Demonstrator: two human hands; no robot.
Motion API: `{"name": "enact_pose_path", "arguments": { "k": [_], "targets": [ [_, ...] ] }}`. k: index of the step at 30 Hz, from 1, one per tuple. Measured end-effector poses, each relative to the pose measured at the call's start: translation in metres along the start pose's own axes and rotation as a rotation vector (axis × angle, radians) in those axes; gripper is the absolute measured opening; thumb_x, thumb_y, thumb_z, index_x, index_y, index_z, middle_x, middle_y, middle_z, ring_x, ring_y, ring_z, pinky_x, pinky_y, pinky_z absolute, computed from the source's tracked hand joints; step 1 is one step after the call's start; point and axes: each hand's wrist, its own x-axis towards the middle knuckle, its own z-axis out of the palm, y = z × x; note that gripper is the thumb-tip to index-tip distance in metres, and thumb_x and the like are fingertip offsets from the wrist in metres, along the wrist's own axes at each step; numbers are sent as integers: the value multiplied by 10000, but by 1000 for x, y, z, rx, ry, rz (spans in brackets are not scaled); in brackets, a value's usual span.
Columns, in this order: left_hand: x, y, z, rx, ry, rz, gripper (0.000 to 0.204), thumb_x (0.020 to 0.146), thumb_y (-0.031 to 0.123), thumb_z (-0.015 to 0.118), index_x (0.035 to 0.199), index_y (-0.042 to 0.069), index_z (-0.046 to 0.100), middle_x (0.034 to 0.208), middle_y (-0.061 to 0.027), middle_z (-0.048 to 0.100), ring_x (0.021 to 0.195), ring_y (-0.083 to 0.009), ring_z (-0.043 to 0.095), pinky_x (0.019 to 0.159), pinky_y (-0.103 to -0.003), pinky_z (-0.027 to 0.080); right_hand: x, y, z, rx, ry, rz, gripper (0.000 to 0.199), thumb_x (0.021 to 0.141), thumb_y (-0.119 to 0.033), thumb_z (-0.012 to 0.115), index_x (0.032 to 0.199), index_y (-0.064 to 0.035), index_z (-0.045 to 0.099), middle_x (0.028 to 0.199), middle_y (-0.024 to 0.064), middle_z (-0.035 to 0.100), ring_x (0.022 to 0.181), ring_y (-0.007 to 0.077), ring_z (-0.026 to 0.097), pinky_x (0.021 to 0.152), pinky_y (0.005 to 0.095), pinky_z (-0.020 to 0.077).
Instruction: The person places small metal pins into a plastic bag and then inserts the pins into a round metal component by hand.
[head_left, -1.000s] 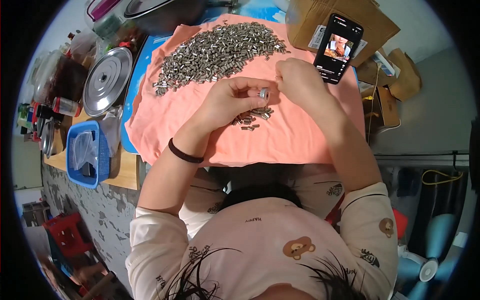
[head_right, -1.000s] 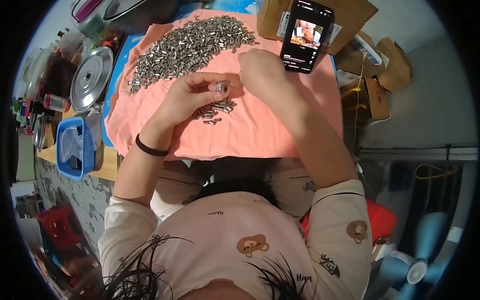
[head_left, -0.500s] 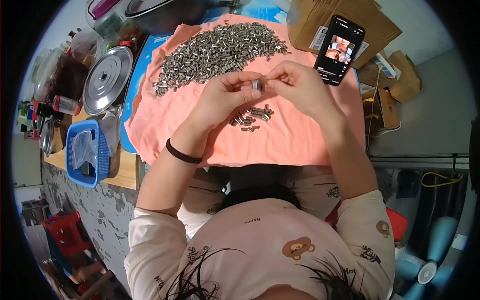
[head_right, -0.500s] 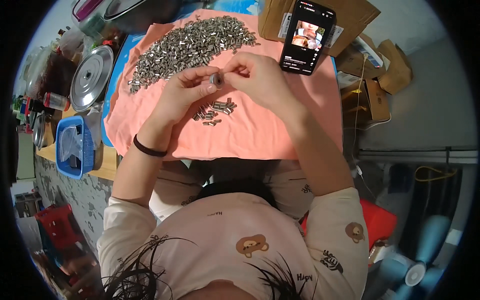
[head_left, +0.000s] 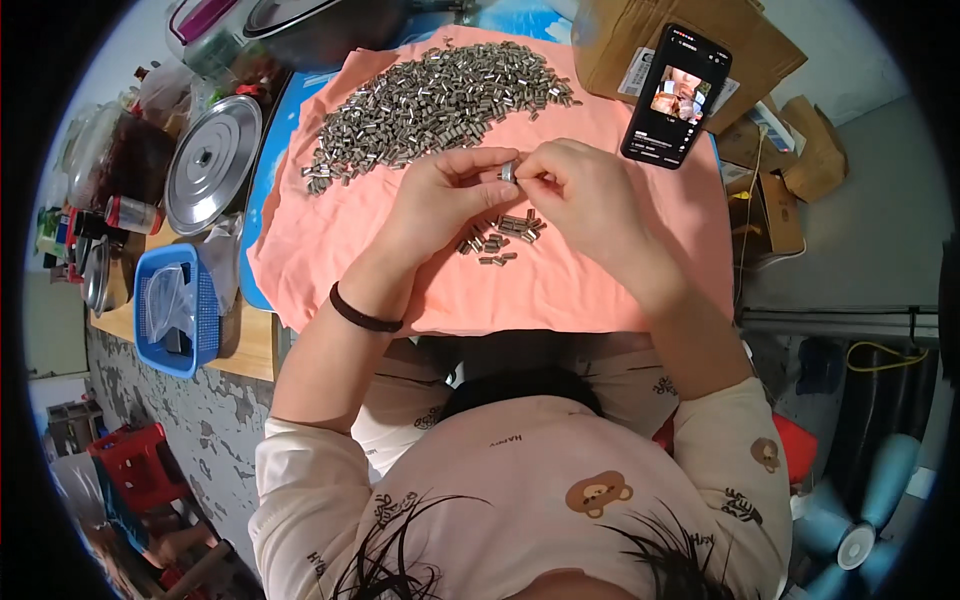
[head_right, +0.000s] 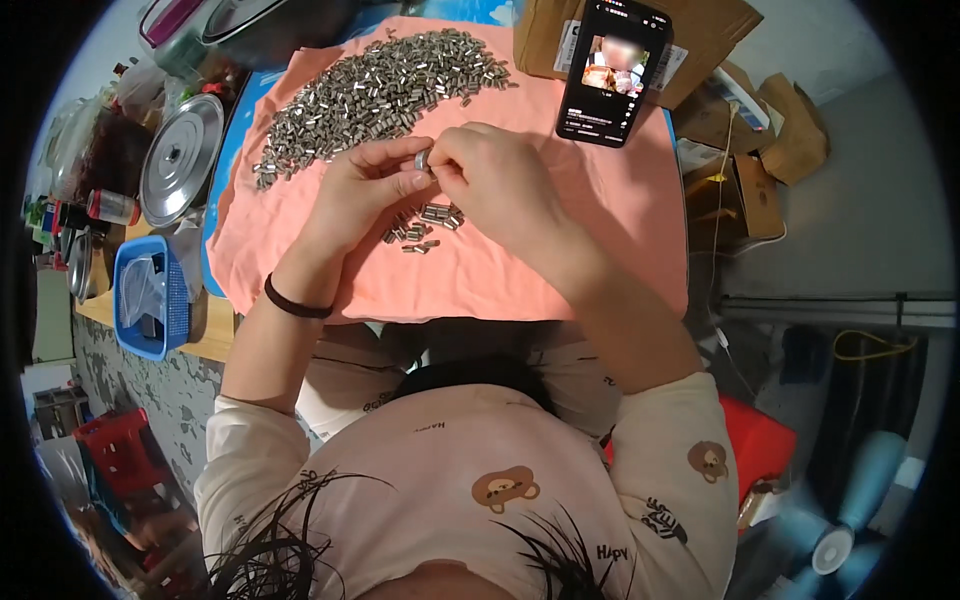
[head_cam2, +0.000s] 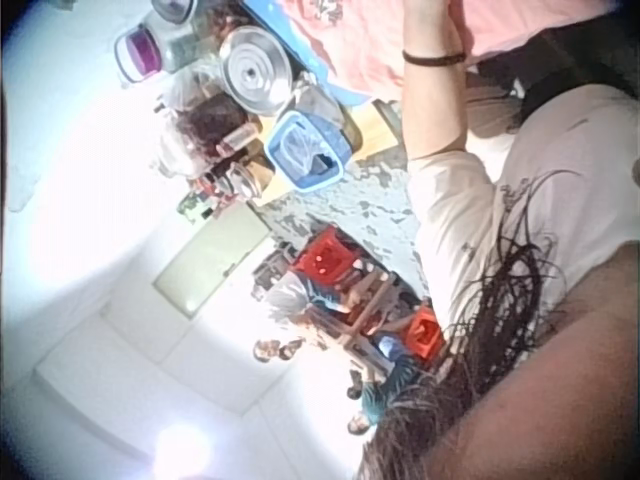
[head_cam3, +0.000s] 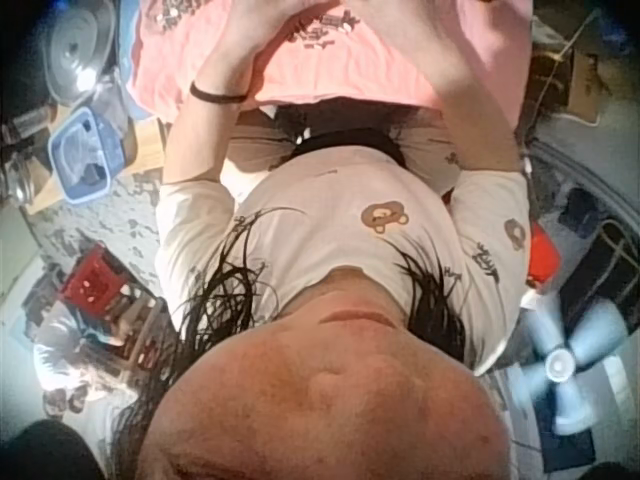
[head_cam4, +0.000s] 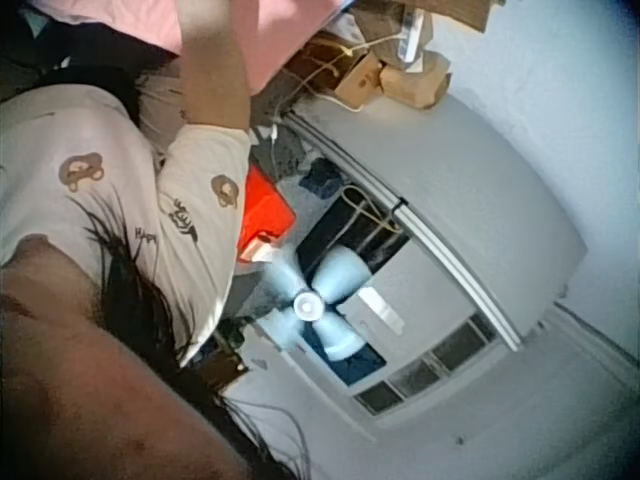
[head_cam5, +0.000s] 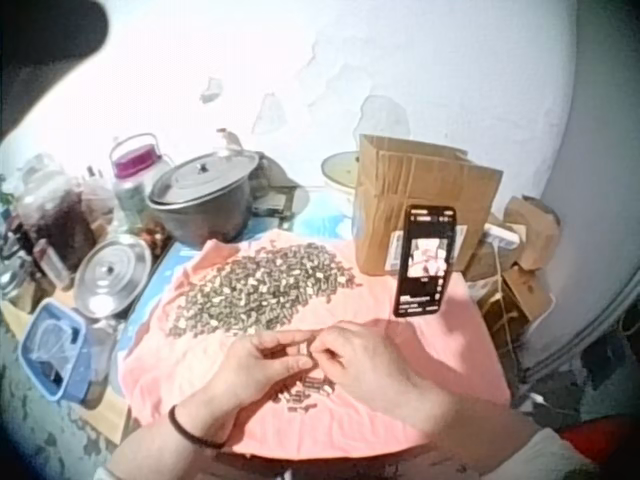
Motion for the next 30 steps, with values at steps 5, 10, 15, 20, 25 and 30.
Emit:
{"name": "enact_pose_path", "arguments": {
  "k": [5, 10, 15, 20, 25, 30],
  "targets": [
    [1, -3, -2, -16, -83, 36, 308, 778, -54, 568, 1079, -80, 511, 951, -130, 600, 850, -167, 601, 780, -251, 505, -2, 22, 0, 439, -96, 175, 56, 742, -72, 602, 733, -19, 590, 703, 68, 597, 621, 141, 577, 554, 261, 458],
    [2, -4, -5, 80, -126, 67, 310, 778, -39, 578, 1078, -83, 516, 945, -134, 608, 841, -160, 608, 759, -237, 504, 7, 31, -3, 683, -317, 420, 72, 779, -19, 587, 824, 20, 547, 765, 33, 581, 715, 92, 568, 652, 211, 466],
    [-1, -2, 2, 212, -154, 18, 315, 766, -41, 589, 1077, -55, 542, 898, -79, 613, 802, -118, 609, 717, -199, 491, 19, 46, -16, 431, -173, 338, 110, 777, -100, 600, 844, -12, 600, 731, 41, 596, 681, 88, 551, 592, 221, 438],
    [-4, 3, 6, 216, -152, -4, 318, 766, -20, 602, 1082, 1, 570, 794, 11, 573, 723, -50, 562, 663, -174, 469, 42, 70, 10, -127, -11, 84, 136, 755, -95, 571, 868, -29, 609, 786, 108, 606, 718, 210, 584, 643, 304, 455],
    [1, -4, -2, 261, -138, 29, 315, 763, -18, 606, 1076, -5, 571, 813, 4, 585, 736, -49, 557, 665, -178, 470, 51, 65, 10, -345, -92, -26, 137, 739, -93, 545, 841, -31, 613, 829, 144, 595, 791, 299, 569, 702, 363, 452],
    [0, -2, 0, 280, -145, 60, 303, 767, -11, 606, 1067, -17, 570, 843, -13, 593, 761, -62, 566, 683, -187, 478, 47, 59, 8, -439, -131, -58, 116, 736, -107, 555, 804, -25, 600, 784, 151, 585, 737, 296, 571, 671, 362, 458]
  ]
}}
